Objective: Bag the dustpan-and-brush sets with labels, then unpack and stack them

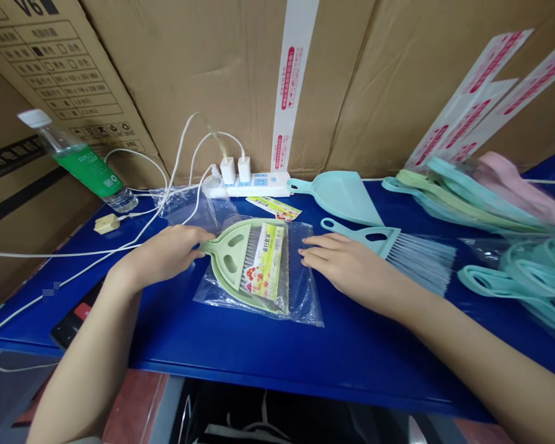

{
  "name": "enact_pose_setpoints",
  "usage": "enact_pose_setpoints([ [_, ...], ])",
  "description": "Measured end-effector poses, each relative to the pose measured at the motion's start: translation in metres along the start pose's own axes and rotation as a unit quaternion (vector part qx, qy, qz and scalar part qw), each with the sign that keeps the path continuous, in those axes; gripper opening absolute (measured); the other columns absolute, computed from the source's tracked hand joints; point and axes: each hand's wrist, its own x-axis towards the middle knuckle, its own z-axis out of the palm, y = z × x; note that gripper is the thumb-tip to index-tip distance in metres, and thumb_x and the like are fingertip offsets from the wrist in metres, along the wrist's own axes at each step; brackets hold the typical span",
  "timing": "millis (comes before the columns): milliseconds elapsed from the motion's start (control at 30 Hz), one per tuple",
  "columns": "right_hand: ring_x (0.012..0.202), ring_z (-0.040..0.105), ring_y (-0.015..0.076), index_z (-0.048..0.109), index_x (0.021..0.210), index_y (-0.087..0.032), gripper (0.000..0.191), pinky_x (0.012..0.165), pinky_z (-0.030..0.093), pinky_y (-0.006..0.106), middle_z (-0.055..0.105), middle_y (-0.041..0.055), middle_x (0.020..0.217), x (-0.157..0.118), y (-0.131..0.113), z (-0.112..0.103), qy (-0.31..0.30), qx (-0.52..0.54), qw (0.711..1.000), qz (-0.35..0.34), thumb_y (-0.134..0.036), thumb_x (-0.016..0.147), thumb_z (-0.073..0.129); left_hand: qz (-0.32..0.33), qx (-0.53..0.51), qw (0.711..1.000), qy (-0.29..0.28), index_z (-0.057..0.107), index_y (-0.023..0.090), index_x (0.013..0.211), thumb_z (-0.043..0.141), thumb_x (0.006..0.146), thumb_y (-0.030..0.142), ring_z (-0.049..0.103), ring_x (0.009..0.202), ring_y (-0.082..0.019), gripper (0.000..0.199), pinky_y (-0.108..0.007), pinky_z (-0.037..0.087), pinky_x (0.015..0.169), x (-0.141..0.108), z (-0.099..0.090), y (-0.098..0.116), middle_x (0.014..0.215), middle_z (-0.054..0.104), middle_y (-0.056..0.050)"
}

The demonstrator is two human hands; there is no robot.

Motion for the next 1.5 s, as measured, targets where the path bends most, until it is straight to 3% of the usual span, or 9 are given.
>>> enact_pose_setpoints([
  [267, 0.092, 0.067, 0.0221, 0.07, 0.082, -0.016, 0.032, 0.077, 0.053, 0.035, 0.075, 0.0074, 0.088, 0.001, -0.006, -0.012, -0.028, 0.037, 0.999, 0.001, 0.005, 0.082, 0.044, 0.019, 0.037, 0.998, 0.043, 0.068, 0.019, 0.112, 0.036, 0.085, 0.007, 0.064, 0.105, -0.022, 0.044, -0.036, 0.053, 0.092, 0.004, 0.008, -0.001, 0.114, 0.067, -0.01],
  [400, 0.082, 0.063, 0.0237, 0.065, 0.074, -0.017, 0.018, 0.075, 0.051, 0.037, 0.069, 0.0065, 0.078, -0.003, -0.017, -0.027, -0.058, 0.105, 0.993, 0.012, -0.003, 0.079, 0.055, 0.01, 0.102, 0.99, 0.093, 0.065, 0.019, 0.121, 0.032, 0.081, -0.005, 0.059, 0.111, -0.026, 0.057, -0.044, 0.05, 0.097, 0.012, 0.014, 0.008, 0.118, 0.065, -0.012],
  [567, 0.081, 0.061, 0.0189, 0.066, 0.082, -0.021, 0.018, 0.081, 0.05, 0.034, 0.067, 0.0024, 0.082, -0.003, -0.024, -0.048, -0.093, 0.272, 0.957, 0.032, -0.007, 0.08, 0.055, -0.061, 0.166, 0.973, 0.147, 0.059, 0.02, 0.13, 0.031, 0.088, -0.001, 0.059, 0.112, -0.029, 0.055, -0.042, 0.054, 0.089, 0.022, 0.019, 0.027, 0.126, 0.06, -0.016],
  [733, 0.093, 0.063, 0.0251, 0.065, 0.106, -0.016, 0.026, 0.083, 0.052, 0.041, 0.069, 0.012, 0.102, -0.002, 0.001, -0.029, -0.002, 0.136, 0.983, 0.121, -0.017, 0.094, 0.042, -0.217, 0.153, 0.959, 0.101, 0.054, 0.011, 0.128, 0.034, 0.099, 0.02, 0.069, 0.095, -0.033, 0.037, -0.041, 0.057, 0.075, 0.019, 0.012, 0.041, 0.103, 0.069, -0.017],
  [800, 0.097, 0.063, 0.0269, 0.062, 0.115, -0.016, 0.029, 0.083, 0.053, 0.043, 0.067, 0.0138, 0.107, -0.004, 0.011, -0.016, -0.002, 0.119, 0.981, 0.155, -0.022, 0.096, 0.041, -0.232, 0.141, 0.96, 0.063, 0.053, 0.01, 0.125, 0.032, 0.099, 0.024, 0.07, 0.09, -0.034, 0.036, -0.042, 0.056, 0.073, 0.017, 0.011, 0.043, 0.095, 0.071, -0.016],
  [1100, 0.085, 0.064, 0.022, 0.057, 0.117, -0.018, 0.031, 0.071, 0.052, 0.035, 0.067, 0.0088, 0.095, -0.004, 0.014, -0.004, -0.04, 0.228, 0.957, 0.176, -0.015, 0.09, 0.042, -0.067, 0.036, 0.99, 0.122, 0.052, 0.012, 0.103, 0.028, 0.091, 0.015, 0.062, 0.092, -0.027, 0.027, -0.043, 0.052, 0.084, 0.022, 0.028, 0.036, 0.088, 0.066, -0.012],
  [1233, 0.082, 0.065, 0.021, 0.053, 0.121, -0.017, 0.037, 0.065, 0.05, 0.031, 0.069, 0.0079, 0.092, -0.004, 0.01, -0.013, -0.064, 0.197, 0.965, 0.16, -0.008, 0.087, 0.041, -0.013, -0.005, 0.993, 0.119, 0.05, 0.013, 0.105, 0.029, 0.094, 0.019, 0.059, 0.098, -0.024, 0.024, -0.04, 0.051, 0.088, 0.024, 0.033, 0.035, 0.097, 0.065, -0.011],
  [1400, 0.058, 0.06, 0.0185, 0.054, 0.104, -0.013, 0.03, 0.049, 0.039, 0.028, 0.065, 0.0047, 0.074, -0.009, -0.009, -0.027, -0.16, 0.131, 0.963, 0.172, -0.003, 0.077, 0.046, 0.066, -0.077, 0.982, 0.158, 0.046, 0.014, 0.124, 0.039, 0.098, 0.035, 0.044, 0.128, -0.027, 0.035, -0.048, 0.04, 0.106, 0.022, 0.034, 0.035, 0.135, 0.05, -0.017],
  [1500, 0.052, 0.057, 0.0187, 0.054, 0.104, -0.011, 0.032, 0.046, 0.034, 0.029, 0.061, 0.0015, 0.065, -0.011, -0.02, -0.032, -0.172, 0.097, 0.967, 0.16, -0.003, 0.075, 0.048, 0.123, -0.087, 0.977, 0.151, 0.053, 0.014, 0.119, 0.054, 0.092, 0.043, 0.047, 0.12, -0.029, 0.039, -0.049, 0.042, 0.103, 0.012, 0.029, 0.042, 0.125, 0.054, -0.015],
])
